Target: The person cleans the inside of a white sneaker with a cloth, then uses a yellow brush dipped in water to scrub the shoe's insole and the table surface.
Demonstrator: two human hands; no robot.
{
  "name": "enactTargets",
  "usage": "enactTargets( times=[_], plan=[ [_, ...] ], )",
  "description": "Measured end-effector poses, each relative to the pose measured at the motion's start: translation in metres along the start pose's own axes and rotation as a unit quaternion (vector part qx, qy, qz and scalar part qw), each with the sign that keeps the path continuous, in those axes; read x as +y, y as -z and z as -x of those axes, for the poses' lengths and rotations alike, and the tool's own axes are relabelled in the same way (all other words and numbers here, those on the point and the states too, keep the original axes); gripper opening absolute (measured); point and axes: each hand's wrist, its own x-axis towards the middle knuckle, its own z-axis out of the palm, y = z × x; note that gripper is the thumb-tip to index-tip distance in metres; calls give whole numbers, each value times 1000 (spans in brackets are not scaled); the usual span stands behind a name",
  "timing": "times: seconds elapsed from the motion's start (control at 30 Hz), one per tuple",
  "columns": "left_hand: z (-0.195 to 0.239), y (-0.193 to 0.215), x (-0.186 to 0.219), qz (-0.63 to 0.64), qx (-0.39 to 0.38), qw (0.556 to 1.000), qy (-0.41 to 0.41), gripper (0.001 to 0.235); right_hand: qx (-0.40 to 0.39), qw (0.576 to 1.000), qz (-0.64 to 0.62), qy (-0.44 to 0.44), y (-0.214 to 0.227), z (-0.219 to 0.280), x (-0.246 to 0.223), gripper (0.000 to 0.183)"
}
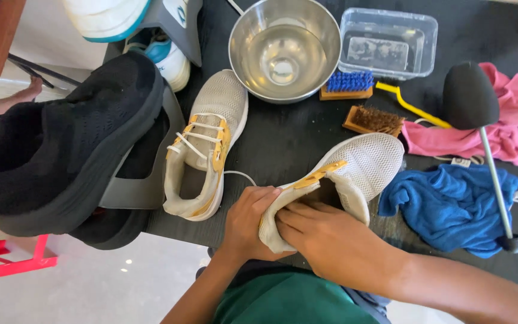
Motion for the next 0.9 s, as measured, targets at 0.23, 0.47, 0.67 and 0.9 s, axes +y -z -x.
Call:
enactTargets(
  times=[0.23, 0.47, 0.67, 0.9],
  plan=[
    [6, 1, -5, -15, 13, 999, -31, 81, -94, 994, 33, -44, -1, -11, -5, 31],
    [17, -1, -6, -32, 19, 999, -12, 85, -116, 987, 11, -111, 2, -20, -13, 30],
    [11, -3, 4, -17, 117, 993, -8, 82, -94, 990, 43, -99, -6, -15, -19, 27],
    [8, 6, 12, -35, 109, 993, -43, 79, -128, 971, 59, -192, -6, -5, -41, 34]
  ],
)
